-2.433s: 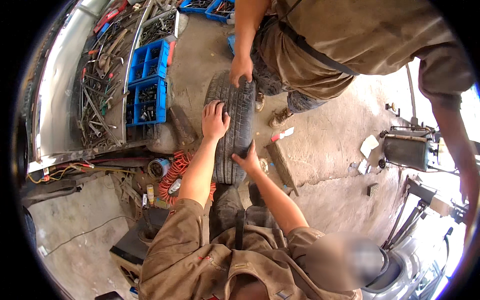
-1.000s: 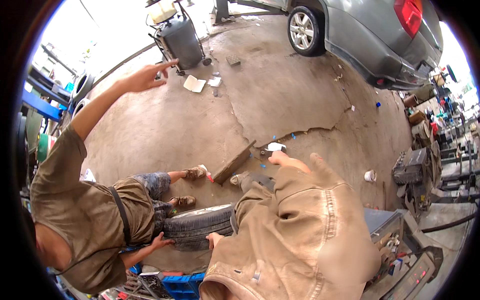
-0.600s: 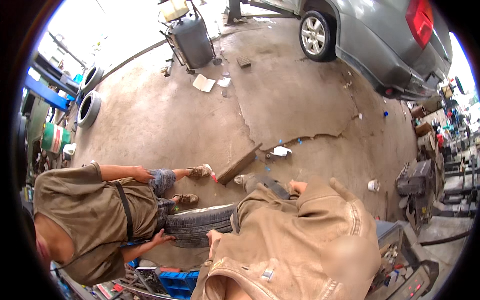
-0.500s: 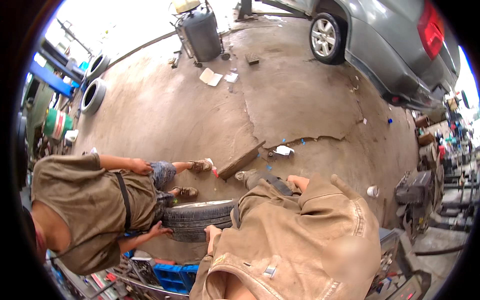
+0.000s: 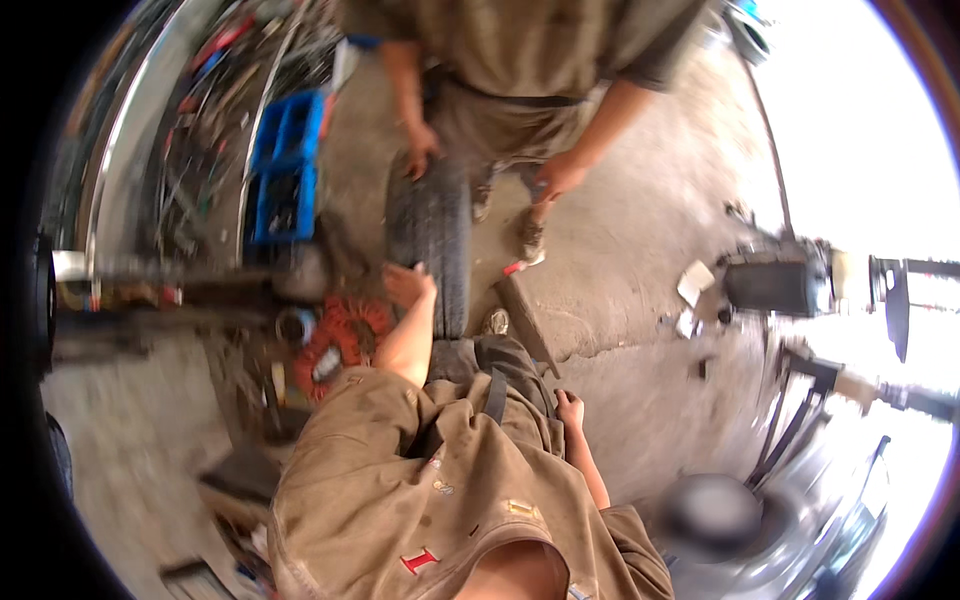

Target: The person removes a tire from a car, places it on the floor, and then retrieves a new tire. They use a lug wrench to tighten the lug nuts on the new tire. The person then uses a tire inflator to inflate the tire.

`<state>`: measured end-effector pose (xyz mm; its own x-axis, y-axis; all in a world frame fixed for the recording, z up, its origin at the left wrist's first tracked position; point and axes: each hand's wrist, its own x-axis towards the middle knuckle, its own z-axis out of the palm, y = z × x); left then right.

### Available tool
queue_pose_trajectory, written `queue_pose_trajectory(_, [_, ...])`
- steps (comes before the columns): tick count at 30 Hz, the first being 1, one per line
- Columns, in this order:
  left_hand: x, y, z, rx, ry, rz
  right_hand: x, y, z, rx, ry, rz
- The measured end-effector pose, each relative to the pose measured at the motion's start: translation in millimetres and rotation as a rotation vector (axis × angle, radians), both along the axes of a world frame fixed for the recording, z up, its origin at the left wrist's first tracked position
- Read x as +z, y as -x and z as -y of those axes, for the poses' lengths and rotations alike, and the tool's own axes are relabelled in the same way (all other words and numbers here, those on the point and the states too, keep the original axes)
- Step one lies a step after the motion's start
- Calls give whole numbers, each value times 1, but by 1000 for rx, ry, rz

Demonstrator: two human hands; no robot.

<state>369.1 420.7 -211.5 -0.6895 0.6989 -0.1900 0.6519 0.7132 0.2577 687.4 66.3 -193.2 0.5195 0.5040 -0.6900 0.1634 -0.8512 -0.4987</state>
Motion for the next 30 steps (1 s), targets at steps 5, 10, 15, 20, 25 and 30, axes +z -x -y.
queue_pose_trajectory(5, [-9, -15, 18, 67, -148, 12, 46, -19, -67, 219, 183, -97])
queue_pose_trajectory(10, [-12, -19, 35, 28, -249, 40, 47, -36, -76, 178, 183, -126])
queue_pose_trajectory(15, [-20, -17, 47, -5, -242, 42, 39, -37, -50, 238, 165, -138])
queue_pose_trajectory(20, [-24, -13, 47, 1, -261, 64, 30, -39, 6, 324, 99, -98])
queue_pose_trajectory(25, [-27, -8, 57, 63, -175, 79, 32, -50, 10, 232, 88, -104])
queue_pose_trajectory(30, [-18, 6, 82, 65, -26, 257, -7, -52, -48, 308, 146, -103])
